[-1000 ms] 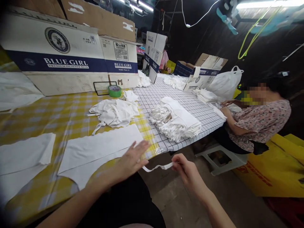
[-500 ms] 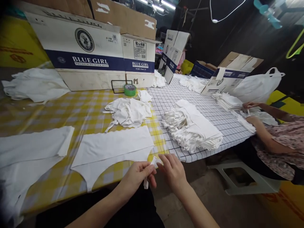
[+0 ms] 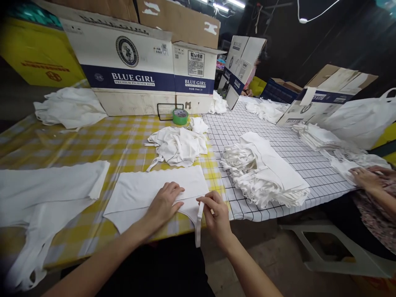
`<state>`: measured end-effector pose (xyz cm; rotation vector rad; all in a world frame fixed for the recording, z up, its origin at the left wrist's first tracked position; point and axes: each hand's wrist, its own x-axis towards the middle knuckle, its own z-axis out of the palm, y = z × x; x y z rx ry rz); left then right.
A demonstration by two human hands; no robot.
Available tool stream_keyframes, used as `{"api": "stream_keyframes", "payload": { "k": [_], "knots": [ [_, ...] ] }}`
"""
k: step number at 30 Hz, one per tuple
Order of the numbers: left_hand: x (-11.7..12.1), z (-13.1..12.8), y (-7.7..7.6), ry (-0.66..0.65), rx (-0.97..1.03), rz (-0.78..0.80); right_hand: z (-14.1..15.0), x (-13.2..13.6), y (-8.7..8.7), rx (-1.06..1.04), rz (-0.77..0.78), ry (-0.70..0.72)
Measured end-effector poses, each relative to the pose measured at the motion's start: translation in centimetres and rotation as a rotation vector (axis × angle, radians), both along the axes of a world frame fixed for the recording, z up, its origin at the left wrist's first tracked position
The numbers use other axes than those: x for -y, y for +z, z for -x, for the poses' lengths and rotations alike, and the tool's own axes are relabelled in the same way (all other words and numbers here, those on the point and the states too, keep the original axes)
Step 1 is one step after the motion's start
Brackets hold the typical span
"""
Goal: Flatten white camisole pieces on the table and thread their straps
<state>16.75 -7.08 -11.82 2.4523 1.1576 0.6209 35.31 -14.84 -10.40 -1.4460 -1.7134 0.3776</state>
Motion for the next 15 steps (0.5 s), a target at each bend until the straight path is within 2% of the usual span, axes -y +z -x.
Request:
{"api": "stream_keyframes", "payload": {
  "k": [5, 8, 10, 15],
  "knots": [
    [-1.6, -0.2, -0.8, -0.172, -0.226, -0.19, 1.2, -1.2, -0.7, -0.256, 0.127, -0.008],
    [-1.8, -0.4, -1.1, -0.22, -0.319, -0.285, 1.4, -1.9, -1.2, -0.366, 0.203, -0.045],
    [-1.9, -0.4, -1.2, -0.195, -0.283, -0.258, 1.4, -2.4, -1.4, -0.387, 0.247, -0.065],
    [-2.4, -0.2, -1.3, -0.098, -0.017, -0.019, 1.5, -3.8, -1.7, -0.349, 0.333, -0.059]
  ]
}}
